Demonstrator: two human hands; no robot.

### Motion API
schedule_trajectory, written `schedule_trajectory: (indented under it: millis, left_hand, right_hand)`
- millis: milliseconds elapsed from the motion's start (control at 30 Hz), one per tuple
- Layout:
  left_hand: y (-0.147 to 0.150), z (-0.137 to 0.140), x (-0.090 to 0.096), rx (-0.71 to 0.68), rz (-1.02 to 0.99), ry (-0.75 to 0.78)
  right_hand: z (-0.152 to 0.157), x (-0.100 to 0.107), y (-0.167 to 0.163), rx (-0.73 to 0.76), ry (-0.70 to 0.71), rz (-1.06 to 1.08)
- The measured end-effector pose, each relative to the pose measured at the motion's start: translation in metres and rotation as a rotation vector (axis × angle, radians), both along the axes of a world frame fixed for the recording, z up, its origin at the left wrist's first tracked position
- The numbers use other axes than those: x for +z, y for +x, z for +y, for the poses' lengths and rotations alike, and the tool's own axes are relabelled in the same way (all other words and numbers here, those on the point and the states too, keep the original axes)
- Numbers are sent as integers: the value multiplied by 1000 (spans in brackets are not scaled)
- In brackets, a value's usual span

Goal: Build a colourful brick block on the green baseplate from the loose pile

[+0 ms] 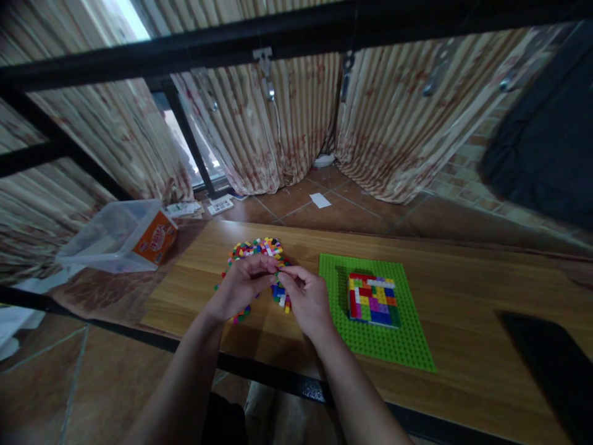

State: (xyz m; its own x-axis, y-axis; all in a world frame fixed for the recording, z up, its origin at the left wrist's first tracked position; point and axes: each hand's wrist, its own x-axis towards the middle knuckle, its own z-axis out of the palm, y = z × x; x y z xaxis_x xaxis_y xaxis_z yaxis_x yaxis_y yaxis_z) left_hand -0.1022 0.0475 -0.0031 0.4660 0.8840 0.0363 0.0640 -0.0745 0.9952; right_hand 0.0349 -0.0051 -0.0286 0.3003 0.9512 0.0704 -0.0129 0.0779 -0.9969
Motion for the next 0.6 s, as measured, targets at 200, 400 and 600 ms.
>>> schedule_trajectory:
  millis: [200,400,600]
  left_hand:
    - [11,-6,0,8,38,-4]
    - [19,-12,0,49,115,71]
    - [18,-14,7,-36,27,21]
  right_hand:
    - [0,3,1,-53,-59,196]
    - [-1,4,1,-50,-42,246]
    - [-4,9,4,32,-47,385]
